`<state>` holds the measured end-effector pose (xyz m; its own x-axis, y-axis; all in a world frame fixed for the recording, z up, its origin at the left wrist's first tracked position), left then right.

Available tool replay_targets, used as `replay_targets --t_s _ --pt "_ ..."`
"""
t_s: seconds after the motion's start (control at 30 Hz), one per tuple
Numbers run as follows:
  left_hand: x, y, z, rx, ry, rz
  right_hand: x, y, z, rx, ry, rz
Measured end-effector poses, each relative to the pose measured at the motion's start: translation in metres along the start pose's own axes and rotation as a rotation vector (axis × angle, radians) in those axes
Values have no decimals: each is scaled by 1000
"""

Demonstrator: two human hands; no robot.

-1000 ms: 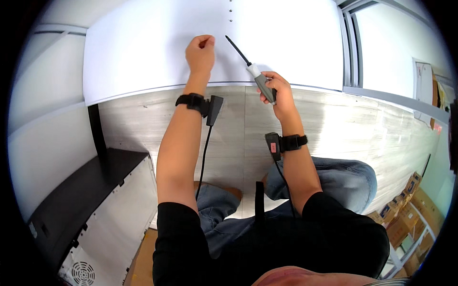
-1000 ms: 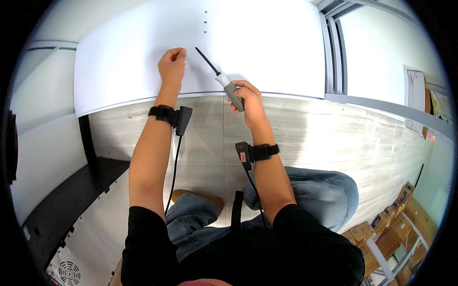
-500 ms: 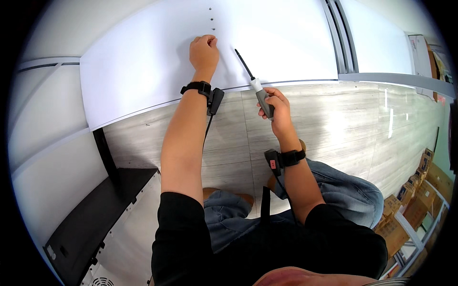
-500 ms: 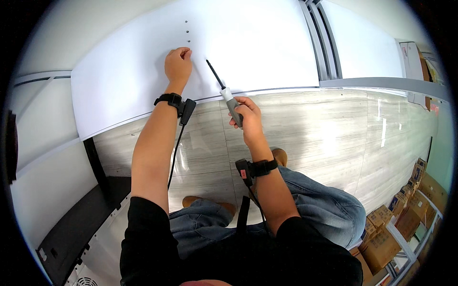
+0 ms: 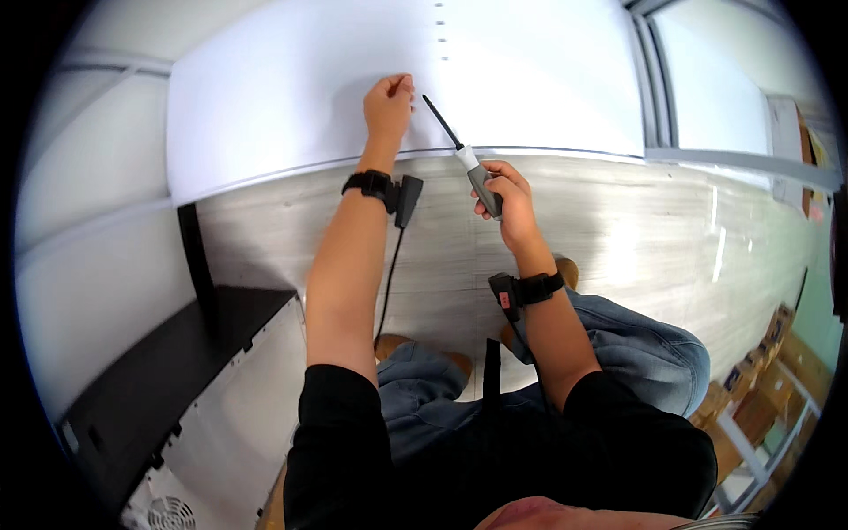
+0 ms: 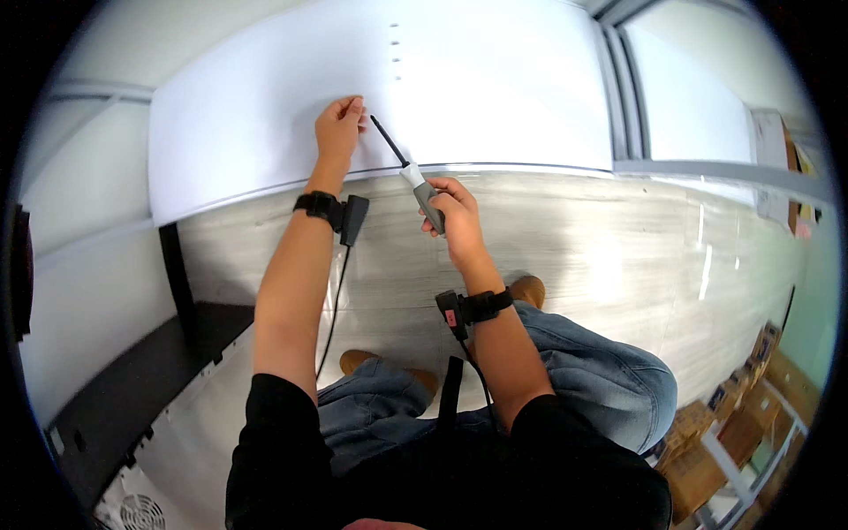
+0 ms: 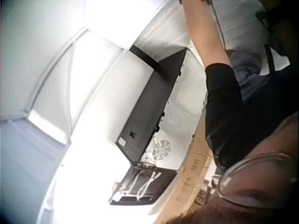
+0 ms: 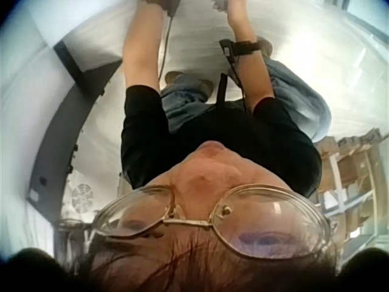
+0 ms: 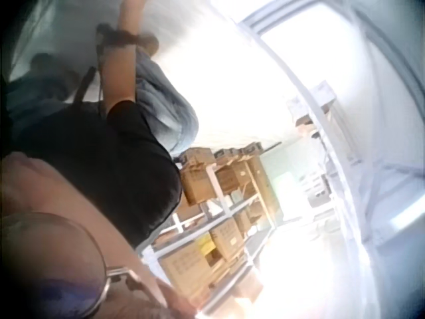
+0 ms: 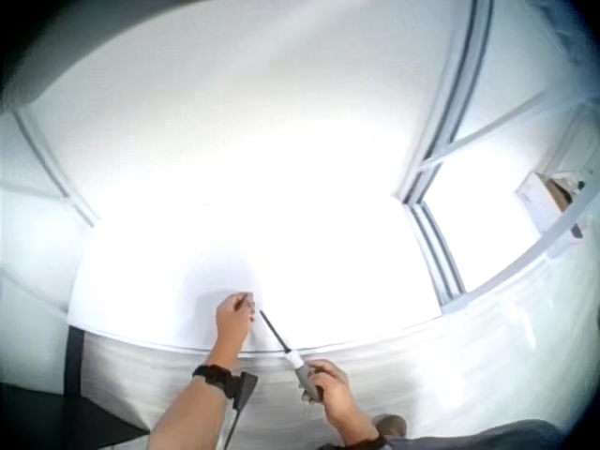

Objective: The person uses a screwdriver to remove screws from a black plastic cover on a white appliance. They remove the cover, then continue to remove screws from the metal back panel of the appliance.

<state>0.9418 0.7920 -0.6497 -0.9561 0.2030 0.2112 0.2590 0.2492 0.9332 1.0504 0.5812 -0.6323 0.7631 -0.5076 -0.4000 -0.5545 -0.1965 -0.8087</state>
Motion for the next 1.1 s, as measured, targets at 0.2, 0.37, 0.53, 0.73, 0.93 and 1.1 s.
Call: replay_targets --t_s 0.2,0.37,0.53,0.73,0.93,1.1 --pt "99 -5 -111 239 -80 -619 -61 1 -22 -90 -314 -196" --pt "182 -3 -206 222 282 -716 -117 12 -56 -320 -616 -282" --pt "198 6 -234 203 539 -765 -149 -3 -68 -407 -843 -306" --pt "217 10 -294 229 763 -871 -173 -2 -97 -452 -972 -483" --pt "229 13 -309 160 695 -771 -171 1 -121 -462 -952 -416" --pt "245 12 -321 119 624 -759 -177 10 -145 -383 -927 -396"
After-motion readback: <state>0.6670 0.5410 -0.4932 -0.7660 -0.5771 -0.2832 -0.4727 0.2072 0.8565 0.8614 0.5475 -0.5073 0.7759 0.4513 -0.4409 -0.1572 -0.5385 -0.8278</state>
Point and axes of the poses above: each hand's wrist, its own z-axis towards the middle knuckle, its own x-axis out of the back of the hand, y = z × x, the point moved 1 cm from there along z, towards the middle knuckle, and after that the axes turned 6 degrees about x, right-handed, at the moved point
